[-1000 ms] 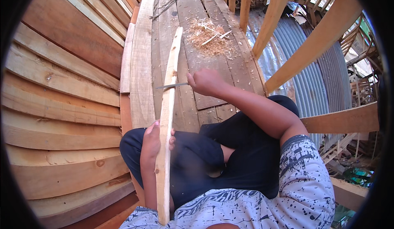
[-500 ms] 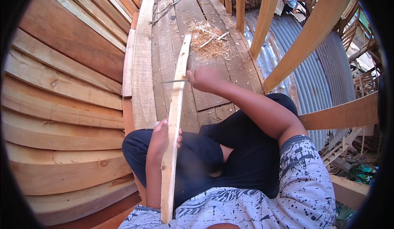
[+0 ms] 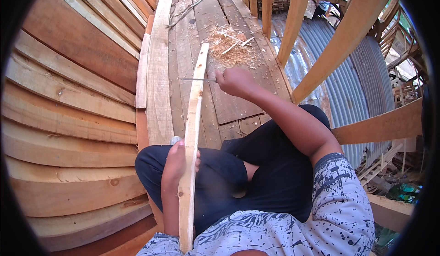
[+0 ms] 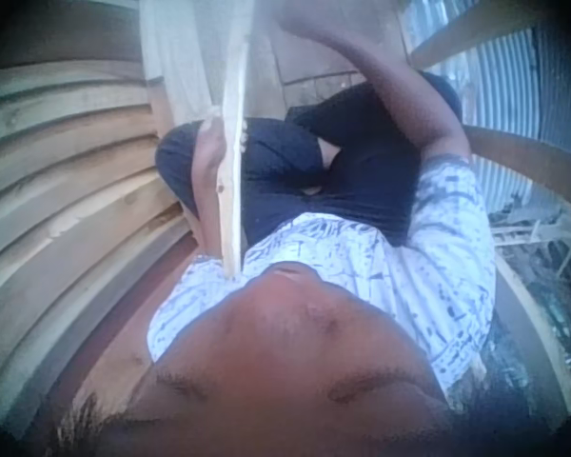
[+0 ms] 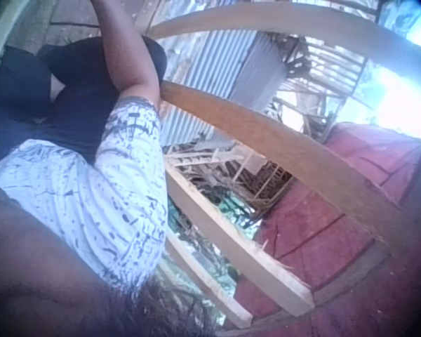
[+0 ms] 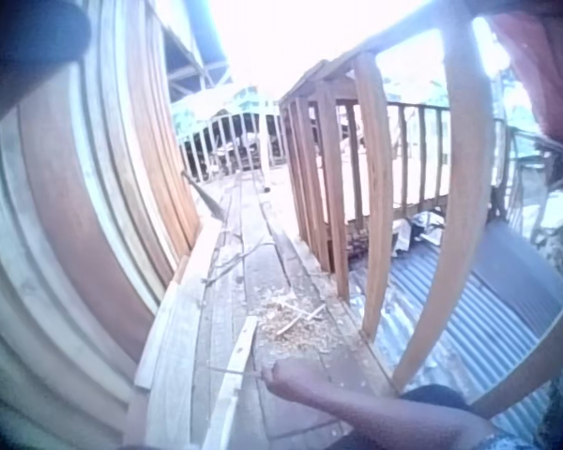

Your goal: The person sits cross-legged on a wooden floor and uses a chisel to carve a long, thin piece of wood held between their legs. They repeatedly strike the chisel with their hand to remove wood shavings and shape the plank.

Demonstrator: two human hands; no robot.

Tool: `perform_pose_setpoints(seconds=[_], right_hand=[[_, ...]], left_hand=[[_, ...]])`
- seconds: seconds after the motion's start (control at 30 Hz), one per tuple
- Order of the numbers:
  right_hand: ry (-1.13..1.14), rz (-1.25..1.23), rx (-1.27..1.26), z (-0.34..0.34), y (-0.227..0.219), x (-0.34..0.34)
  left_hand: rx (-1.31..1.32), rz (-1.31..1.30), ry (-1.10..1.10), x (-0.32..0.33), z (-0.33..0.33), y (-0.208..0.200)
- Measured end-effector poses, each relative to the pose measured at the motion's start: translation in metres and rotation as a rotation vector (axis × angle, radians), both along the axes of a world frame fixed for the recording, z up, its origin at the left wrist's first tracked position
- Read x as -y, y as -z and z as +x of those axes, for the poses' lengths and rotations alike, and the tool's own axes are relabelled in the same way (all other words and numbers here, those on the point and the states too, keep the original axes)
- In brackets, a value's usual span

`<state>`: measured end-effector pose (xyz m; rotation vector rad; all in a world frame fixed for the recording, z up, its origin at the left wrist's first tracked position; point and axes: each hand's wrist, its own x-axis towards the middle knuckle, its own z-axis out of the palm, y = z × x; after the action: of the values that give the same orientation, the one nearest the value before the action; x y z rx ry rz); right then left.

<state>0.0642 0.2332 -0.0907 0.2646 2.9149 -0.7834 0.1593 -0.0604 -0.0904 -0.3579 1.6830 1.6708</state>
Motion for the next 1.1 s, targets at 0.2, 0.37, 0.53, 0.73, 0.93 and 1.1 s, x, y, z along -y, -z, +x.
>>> perform_pose_setpoints(seconds=[0.2,0.37,0.53,0.73,0.93,1.1], right_hand=[[0.018,-0.029,-0.112,0.003,0.008,-0.004],[0.047,-0.045,-0.144,0.002,0.010,-0.002],[0.053,-0.043,-0.144,0.002,0.011,-0.002],[0.041,-0.059,-0.129,0.007,0.005,-0.003],[0.036,-0.073,-0.109,0.001,0.005,-0.008],[0.000,-0.051,0.018,0.003,-0.001,-0.008]], left_hand=[[-0.020,-0.001,0.023,-0.016,0.000,-0.013],[-0.006,0.078,-0.047,0.014,-0.008,-0.005],[-0.025,-0.035,0.024,-0.004,-0.006,0.000],[-0.017,-0.025,0.033,-0.014,-0.003,-0.008],[-0.019,0.071,-0.047,0.010,-0.016,-0.004],[-0.041,0.048,0.004,-0.001,-0.028,0.011]])
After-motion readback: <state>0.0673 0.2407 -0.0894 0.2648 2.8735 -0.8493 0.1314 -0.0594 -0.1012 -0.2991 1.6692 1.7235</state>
